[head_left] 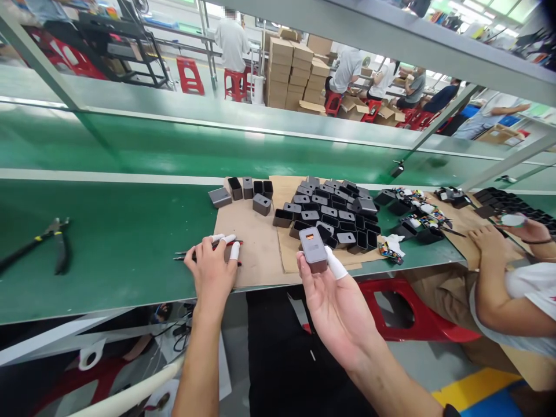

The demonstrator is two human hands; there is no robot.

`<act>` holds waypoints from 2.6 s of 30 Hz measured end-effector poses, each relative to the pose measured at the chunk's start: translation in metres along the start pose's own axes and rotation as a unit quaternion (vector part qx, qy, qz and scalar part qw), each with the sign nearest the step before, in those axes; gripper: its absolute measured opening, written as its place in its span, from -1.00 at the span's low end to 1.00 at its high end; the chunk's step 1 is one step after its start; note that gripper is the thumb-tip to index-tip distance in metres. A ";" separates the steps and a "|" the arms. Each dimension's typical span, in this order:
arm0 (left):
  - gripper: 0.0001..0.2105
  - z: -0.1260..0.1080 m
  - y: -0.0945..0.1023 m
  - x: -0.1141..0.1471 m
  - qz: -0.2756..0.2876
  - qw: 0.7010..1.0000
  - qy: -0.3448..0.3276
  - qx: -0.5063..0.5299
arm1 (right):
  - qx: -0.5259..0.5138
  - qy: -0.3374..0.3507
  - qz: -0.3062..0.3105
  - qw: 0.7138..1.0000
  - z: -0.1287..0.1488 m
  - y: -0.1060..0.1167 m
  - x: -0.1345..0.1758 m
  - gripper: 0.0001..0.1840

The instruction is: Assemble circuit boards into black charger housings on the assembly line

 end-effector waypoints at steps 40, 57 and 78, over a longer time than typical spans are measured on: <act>-0.71 -0.006 0.013 0.005 0.037 0.999 0.024 0.008 | 0.558 0.463 0.202 0.658 -0.046 0.049 -0.103 -0.82; -0.71 -0.008 0.011 0.003 0.045 0.998 0.035 0.000 | 0.447 0.354 0.156 0.806 -0.049 0.049 -0.103 -0.76; -0.65 -0.009 0.006 -0.003 0.045 0.998 0.039 -0.020 | -0.037 -0.067 0.131 0.988 0.041 0.014 -0.018 -0.76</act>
Point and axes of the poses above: each hand's wrist, its own x-axis away from the middle knuckle, its own y-axis out of the back of the hand, z = x × y, the point moved 5 cm from there along -x, towards the middle knuckle, and after that the axes turned 1 degree about -x, right-handed, at the moved point
